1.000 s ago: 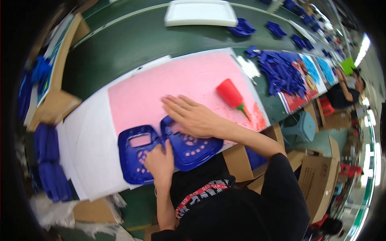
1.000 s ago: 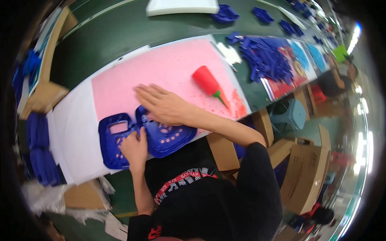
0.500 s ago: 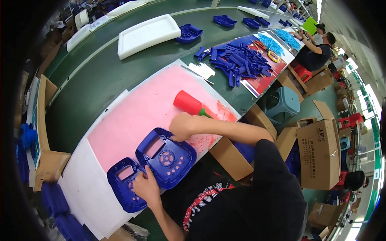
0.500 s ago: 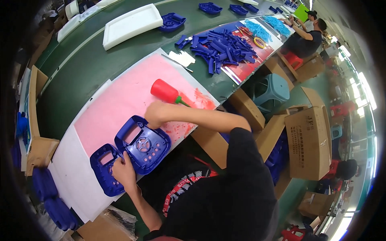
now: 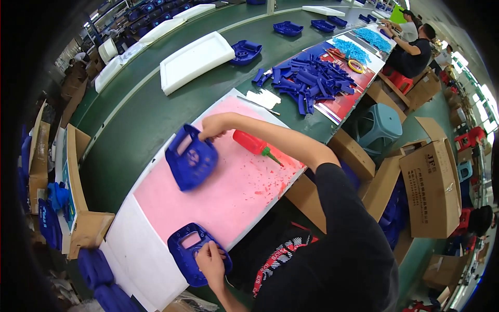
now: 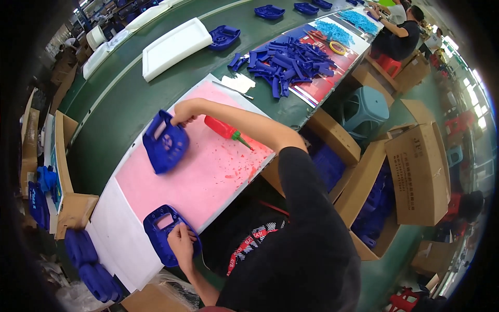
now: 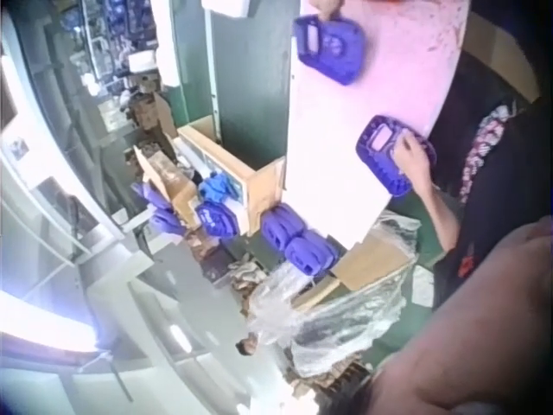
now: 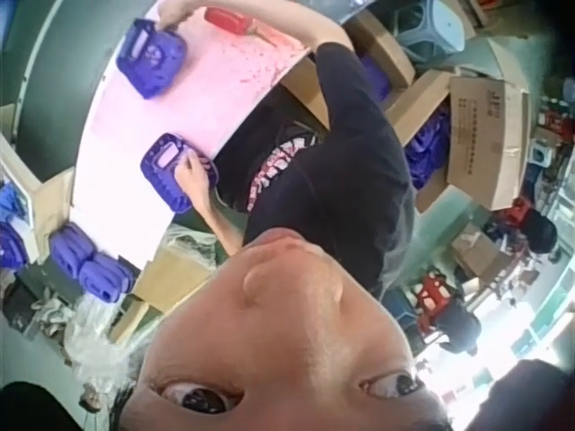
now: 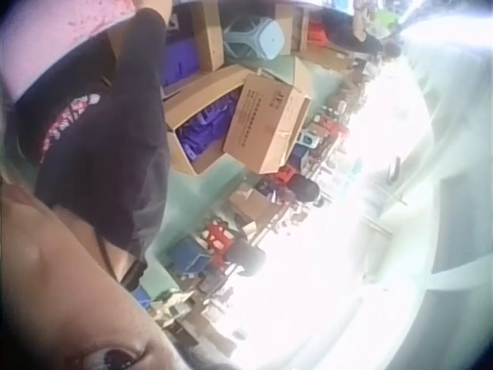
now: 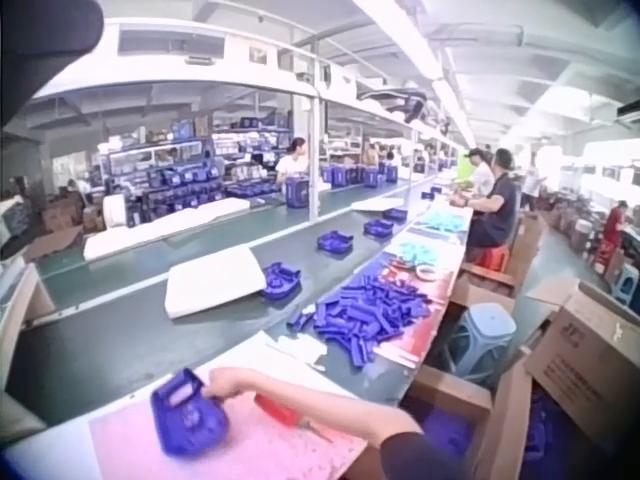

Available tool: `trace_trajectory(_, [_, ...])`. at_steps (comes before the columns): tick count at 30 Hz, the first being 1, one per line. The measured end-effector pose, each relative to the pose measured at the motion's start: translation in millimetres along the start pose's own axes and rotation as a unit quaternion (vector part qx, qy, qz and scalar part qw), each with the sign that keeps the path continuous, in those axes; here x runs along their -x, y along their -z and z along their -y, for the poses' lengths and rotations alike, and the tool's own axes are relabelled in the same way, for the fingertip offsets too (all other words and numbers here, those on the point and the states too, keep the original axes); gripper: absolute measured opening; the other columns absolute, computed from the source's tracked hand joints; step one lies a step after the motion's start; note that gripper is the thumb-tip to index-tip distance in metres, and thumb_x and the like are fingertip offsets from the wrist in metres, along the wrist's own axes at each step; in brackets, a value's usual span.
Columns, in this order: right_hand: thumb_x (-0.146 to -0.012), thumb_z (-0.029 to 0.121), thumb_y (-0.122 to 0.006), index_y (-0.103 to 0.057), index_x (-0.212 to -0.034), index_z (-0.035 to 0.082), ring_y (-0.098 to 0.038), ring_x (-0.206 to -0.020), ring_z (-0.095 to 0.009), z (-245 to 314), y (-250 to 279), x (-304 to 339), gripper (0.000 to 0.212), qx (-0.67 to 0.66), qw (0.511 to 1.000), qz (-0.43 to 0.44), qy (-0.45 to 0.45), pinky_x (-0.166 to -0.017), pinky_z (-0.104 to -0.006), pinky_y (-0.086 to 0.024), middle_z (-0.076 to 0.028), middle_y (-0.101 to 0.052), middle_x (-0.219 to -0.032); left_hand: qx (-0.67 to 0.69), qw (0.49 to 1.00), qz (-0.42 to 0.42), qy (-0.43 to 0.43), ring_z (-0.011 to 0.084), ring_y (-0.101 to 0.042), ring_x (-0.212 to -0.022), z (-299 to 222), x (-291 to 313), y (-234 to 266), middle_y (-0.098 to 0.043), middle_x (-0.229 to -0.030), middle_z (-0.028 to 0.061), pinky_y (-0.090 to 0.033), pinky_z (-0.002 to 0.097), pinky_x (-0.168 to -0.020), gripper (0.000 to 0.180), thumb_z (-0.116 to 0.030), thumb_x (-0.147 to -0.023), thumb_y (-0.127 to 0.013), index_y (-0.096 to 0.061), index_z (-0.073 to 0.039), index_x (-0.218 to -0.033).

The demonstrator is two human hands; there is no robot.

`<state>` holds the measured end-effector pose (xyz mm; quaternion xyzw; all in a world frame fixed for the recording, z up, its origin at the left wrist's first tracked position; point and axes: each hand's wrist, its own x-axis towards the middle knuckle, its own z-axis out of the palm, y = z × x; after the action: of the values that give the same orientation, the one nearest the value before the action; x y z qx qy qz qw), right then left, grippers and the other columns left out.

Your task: The person applies glue from a bottle to plastic handles, then attaches the handles to electronic device housings on an assembly line by hand.

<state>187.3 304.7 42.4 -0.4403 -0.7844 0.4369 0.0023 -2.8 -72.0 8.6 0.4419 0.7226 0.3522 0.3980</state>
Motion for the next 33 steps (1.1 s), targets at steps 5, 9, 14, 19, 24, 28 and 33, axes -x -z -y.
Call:
trace_trajectory(5, [-0.083,0.032,-0.058,-0.067,-0.067,0.002,-0.061,-0.051,-0.019,18,-2,-49,0.035,-0.061,0.985,-0.155,-0.033,-0.048,-0.0346,-0.049,-0.010,-0.065,-0.063,-0.094,0.994,-0.017,-0.054,0.0234,-0.061,-0.051,-24,-8,-37,-0.062,-0.058,0.0154,-0.044,0.0359,-0.051,0.036,-0.023,-0.095,-0.054,-0.062,0.005,-0.074])
trace_trajectory(9, [-0.088,0.028,-0.057,-0.068,-0.086,-0.001,-0.068,-0.067,-0.020,22,-15,-57,0.031,-0.407,0.904,-0.130,0.002,-0.056,-0.0342,-0.053,-0.011,-0.071,-0.081,-0.023,0.994,0.073,-0.079,0.0194,-0.064,-0.060,-37,-28,-67,-0.067,-0.065,0.0128,-0.048,0.0329,-0.058,0.030,-0.023,-0.094,-0.058,-0.068,0.004,-0.087])
trace_trajectory(14, [-0.091,0.047,-0.054,-0.069,-0.101,0.005,-0.067,-0.083,-0.037,40,-51,-7,0.046,0.234,0.956,-0.119,0.129,-0.078,-0.0491,-0.051,-0.024,-0.069,-0.091,0.029,0.969,-0.086,-0.229,0.0233,-0.070,-0.076,-72,1,-41,-0.070,-0.092,0.0168,-0.055,0.0294,-0.065,0.015,0.001,-0.084,-0.065,-0.068,0.003,-0.099])
trace_trajectory(19, [-0.080,0.060,-0.066,-0.062,-0.110,-0.005,-0.057,-0.105,-0.038,9,-49,130,0.071,0.421,0.870,-0.253,-0.045,-0.079,-0.0499,-0.049,-0.025,-0.057,-0.117,-0.073,0.951,-0.248,-0.170,0.0244,-0.062,-0.072,-38,-23,22,-0.064,-0.085,0.0120,-0.051,0.0341,-0.065,0.018,-0.004,-0.082,-0.069,-0.063,0.001,-0.098])
trace_trajectory(24, [-0.074,0.050,-0.074,-0.046,-0.128,-0.006,-0.066,-0.082,-0.042,-28,-51,136,0.082,0.227,0.935,-0.218,-0.161,-0.076,-0.0460,-0.054,-0.026,-0.066,-0.104,-0.138,0.964,-0.187,-0.126,0.0260,-0.062,-0.076,-23,-56,33,-0.061,-0.088,0.0132,-0.051,0.0342,-0.068,0.029,-0.010,-0.081,-0.070,-0.062,0.001,-0.107])
trace_trajectory(28, [-0.078,0.045,-0.074,-0.052,-0.120,-0.005,-0.068,-0.072,-0.035,-63,-33,132,0.069,0.210,0.947,-0.226,-0.085,-0.070,-0.0417,-0.055,-0.017,-0.070,-0.085,-0.025,0.981,-0.082,-0.175,0.0222,-0.063,-0.072,-18,-69,6,-0.061,-0.088,0.0125,-0.051,0.0315,-0.064,0.027,-0.006,-0.082,-0.067,-0.064,0.001,-0.108])
trace_trajectory(33, [-0.085,0.032,-0.071,-0.044,-0.133,-0.002,-0.064,-0.104,-0.033,-2,-31,158,0.065,-0.507,0.834,-0.126,0.178,-0.091,-0.0448,-0.053,-0.022,-0.060,-0.118,0.057,0.975,-0.122,-0.175,0.0161,-0.061,-0.067,0,-67,-5,-0.061,-0.087,0.0102,-0.049,0.0269,-0.059,0.025,-0.002,-0.082,-0.066,-0.066,0.002,-0.107])
